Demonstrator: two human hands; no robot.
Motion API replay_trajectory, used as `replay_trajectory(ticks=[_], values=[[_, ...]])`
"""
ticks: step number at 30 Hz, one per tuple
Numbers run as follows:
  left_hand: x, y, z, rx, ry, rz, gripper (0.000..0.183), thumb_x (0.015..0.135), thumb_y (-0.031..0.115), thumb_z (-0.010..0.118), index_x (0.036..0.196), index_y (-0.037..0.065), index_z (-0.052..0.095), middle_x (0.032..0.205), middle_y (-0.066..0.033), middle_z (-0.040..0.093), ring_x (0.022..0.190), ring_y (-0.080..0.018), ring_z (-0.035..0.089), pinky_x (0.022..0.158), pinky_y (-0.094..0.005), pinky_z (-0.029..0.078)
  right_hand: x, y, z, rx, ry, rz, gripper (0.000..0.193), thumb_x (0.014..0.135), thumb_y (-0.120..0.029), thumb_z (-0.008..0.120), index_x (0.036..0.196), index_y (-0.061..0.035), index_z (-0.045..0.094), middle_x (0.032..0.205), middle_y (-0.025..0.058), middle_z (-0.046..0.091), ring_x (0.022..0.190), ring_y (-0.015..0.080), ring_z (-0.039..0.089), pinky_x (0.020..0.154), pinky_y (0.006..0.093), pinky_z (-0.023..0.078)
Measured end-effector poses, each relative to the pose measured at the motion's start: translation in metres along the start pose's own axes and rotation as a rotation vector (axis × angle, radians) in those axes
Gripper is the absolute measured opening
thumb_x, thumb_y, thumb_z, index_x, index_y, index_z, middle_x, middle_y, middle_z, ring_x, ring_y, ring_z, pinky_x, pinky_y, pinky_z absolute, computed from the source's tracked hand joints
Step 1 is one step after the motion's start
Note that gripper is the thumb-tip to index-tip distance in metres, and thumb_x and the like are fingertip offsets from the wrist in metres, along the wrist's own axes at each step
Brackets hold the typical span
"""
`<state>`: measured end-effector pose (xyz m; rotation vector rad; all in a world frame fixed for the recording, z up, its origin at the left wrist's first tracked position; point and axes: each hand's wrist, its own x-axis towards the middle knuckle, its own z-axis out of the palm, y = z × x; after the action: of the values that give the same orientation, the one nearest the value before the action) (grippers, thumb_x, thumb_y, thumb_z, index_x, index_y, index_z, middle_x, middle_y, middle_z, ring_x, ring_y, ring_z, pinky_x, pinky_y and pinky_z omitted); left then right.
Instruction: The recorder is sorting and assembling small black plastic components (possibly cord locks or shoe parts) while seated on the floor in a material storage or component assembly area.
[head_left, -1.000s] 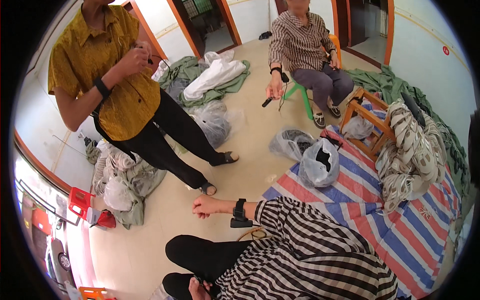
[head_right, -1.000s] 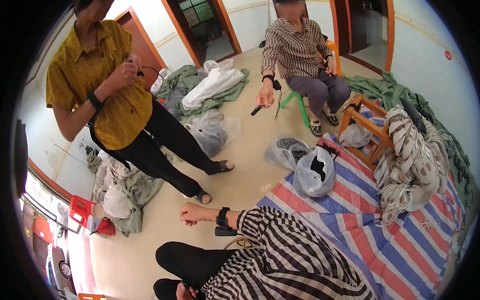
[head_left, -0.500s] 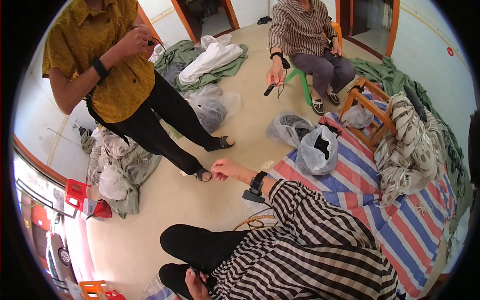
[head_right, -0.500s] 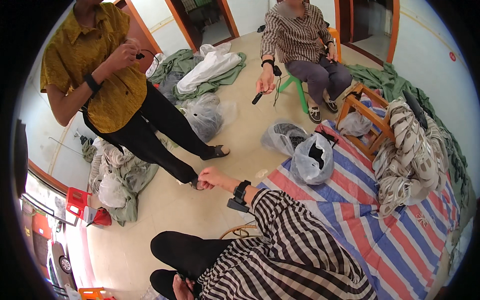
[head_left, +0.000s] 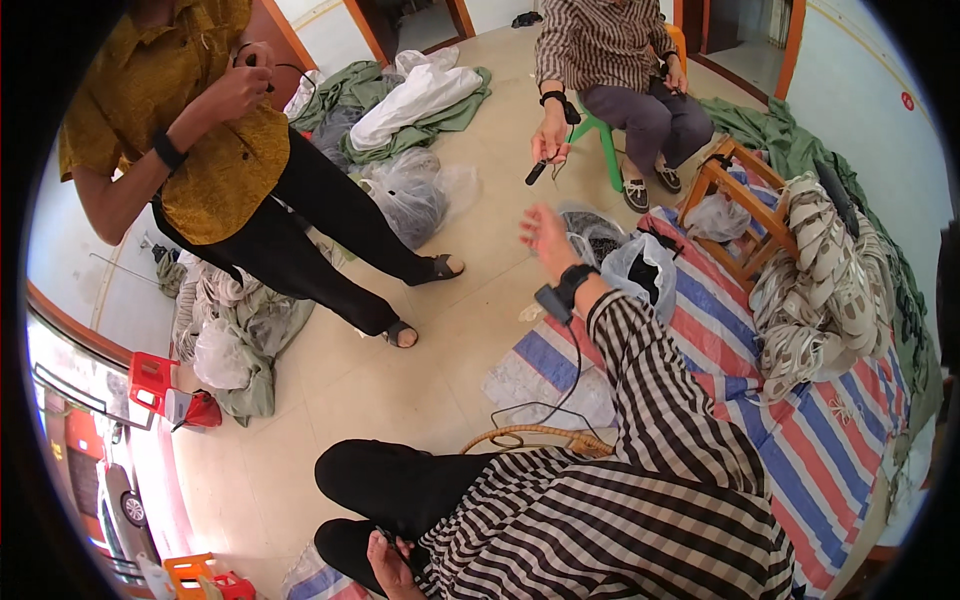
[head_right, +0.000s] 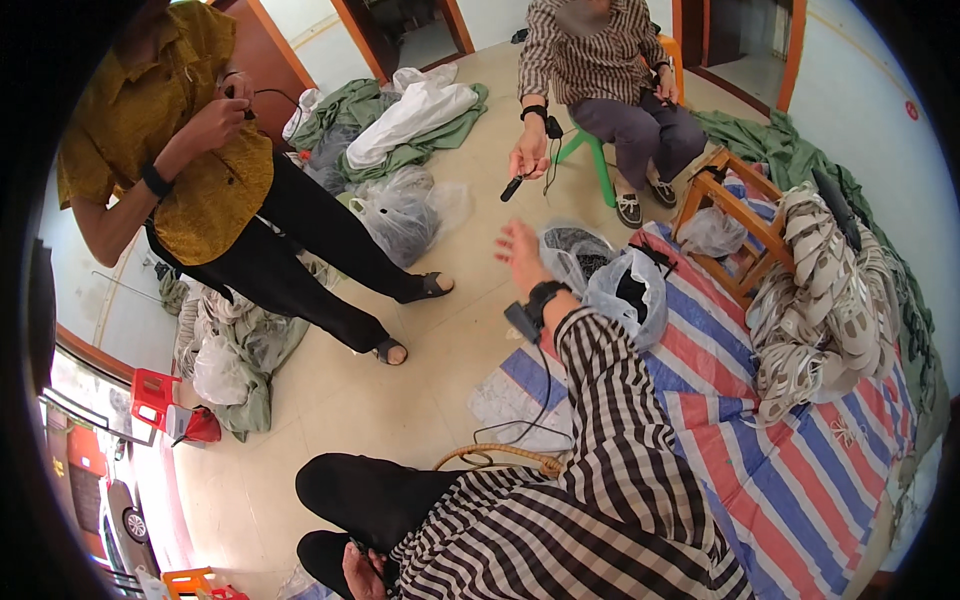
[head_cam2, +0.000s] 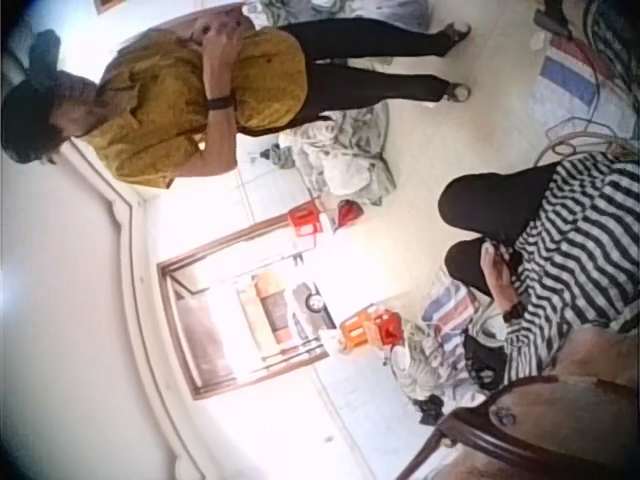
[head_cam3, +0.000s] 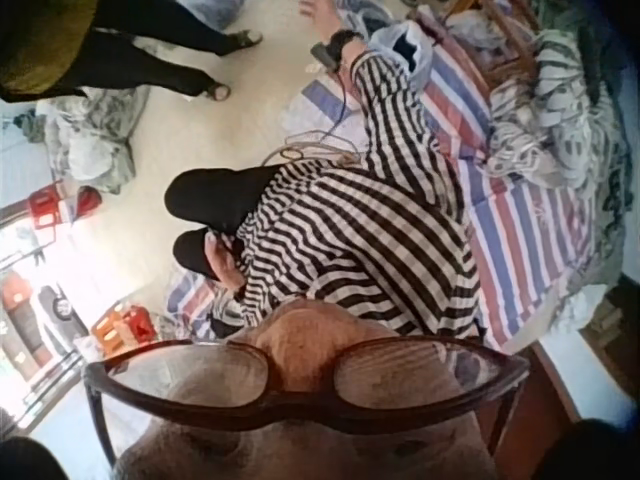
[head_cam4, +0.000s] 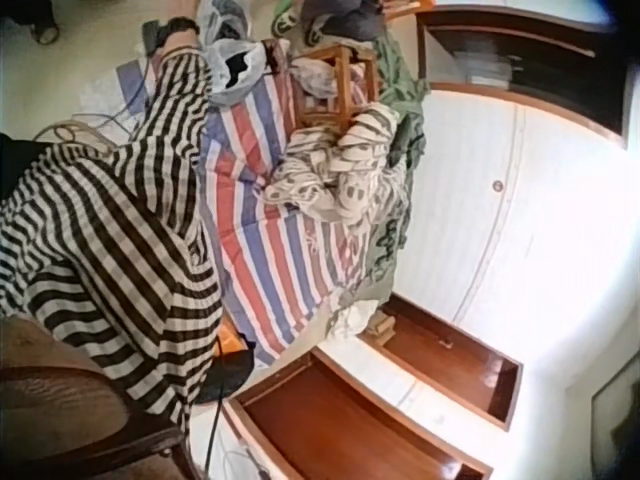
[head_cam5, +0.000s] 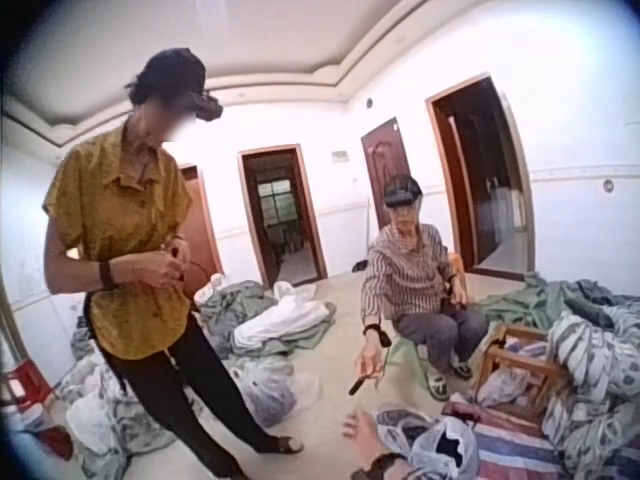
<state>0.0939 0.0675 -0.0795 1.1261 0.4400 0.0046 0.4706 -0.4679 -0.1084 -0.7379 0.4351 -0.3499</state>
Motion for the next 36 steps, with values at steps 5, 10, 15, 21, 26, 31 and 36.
replay_trajectory(ticks=[5,10,15,21,26,31,36], values=[[0.000,0.004,0.002,0.021,0.005,-0.045,0.019,0.081,0.018,0.060,0.094,0.006,0.052,0.066,-0.0085,0.056,0.053,-0.0189,0.053,0.056,-0.0329,0.049,0.029,-0.038,0.012,0.024,-0.036,-0.017,0.053,0.086,-0.047,0.054,0.120,-0.0078,0.041,0.111,0.0073,0.045,0.092,0.0221,0.051,0.070,0.0398,0.047],[0.006,0.003,0.002,0.037,0.002,-0.080,0.018,0.082,0.018,0.059,0.094,0.006,0.052,0.065,-0.0099,0.056,0.052,-0.0199,0.053,0.056,-0.0327,0.049,0.049,-0.048,0.025,0.009,-0.031,0.003,0.043,0.085,-0.035,0.059,0.113,-0.0043,0.047,0.096,0.0079,0.055,0.080,0.0191,0.056,0.065,0.0356,0.049],[0.006,0.006,0.007,0.014,-0.022,-0.073,0.017,0.083,0.017,0.059,0.094,0.006,0.052,0.066,-0.0099,0.056,0.055,-0.0197,0.054,0.057,-0.0326,0.049,0.045,-0.037,0.029,-0.050,-0.053,-0.013,0.018,0.086,-0.009,0.050,0.101,-0.0004,0.053,0.081,0.0092,0.061,0.067,0.0165,0.058,0.058,0.0288,0.050],[-0.002,0.017,0.030,0.060,-0.020,-0.036,0.015,0.083,0.014,0.059,0.092,0.003,0.052,0.071,-0.0079,0.056,0.060,-0.0192,0.055,0.056,-0.0305,0.048,-0.014,-0.017,0.038,-0.207,-0.495,0.081,0.021,0.091,-0.013,0.048,0.109,-0.0020,0.052,0.085,0.0071,0.061,0.070,0.0155,0.058,0.063,0.0297,0.050],[-0.005,0.024,0.042,0.174,-0.115,-0.054,0.016,0.082,0.015,0.061,0.090,0.002,0.054,0.077,-0.0046,0.055,0.063,-0.0168,0.056,0.054,-0.0273,0.047,-0.092,-0.019,0.083,-0.375,-0.938,0.292,0.023,0.091,-0.016,0.051,0.110,-0.0034,0.053,0.081,0.0064,0.063,0.061,0.0118,0.057,0.057,0.0255,0.047],[-0.009,0.031,0.052,0.267,-0.177,-0.063,0.010,0.081,0.005,0.062,0.086,-0.002,0.056,0.061,-0.0009,0.049,0.056,-0.0137,0.053,0.056,-0.0311,0.048,-0.162,-0.003,0.135,-0.549,-1.257,0.436,0.026,0.092,-0.016,0.050,0.113,-0.0005,0.054,0.067,0.0049,0.060,0.041,0.0053,0.042,0.041,0.0192,0.036],[-0.015,0.039,0.063,0.254,-0.186,-0.021,0.023,0.081,0.019,0.066,0.090,0.002,0.054,0.072,-0.0080,0.059,0.060,-0.0153,0.057,0.056,-0.0266,0.047,-0.224,0.017,0.169,-0.649,-1.491,0.653,0.025,0.092,-0.013,0.049,0.112,0.0006,0.055,0.066,0.0031,0.058,0.042,0.0026,0.038,0.041,0.0168,0.031]])
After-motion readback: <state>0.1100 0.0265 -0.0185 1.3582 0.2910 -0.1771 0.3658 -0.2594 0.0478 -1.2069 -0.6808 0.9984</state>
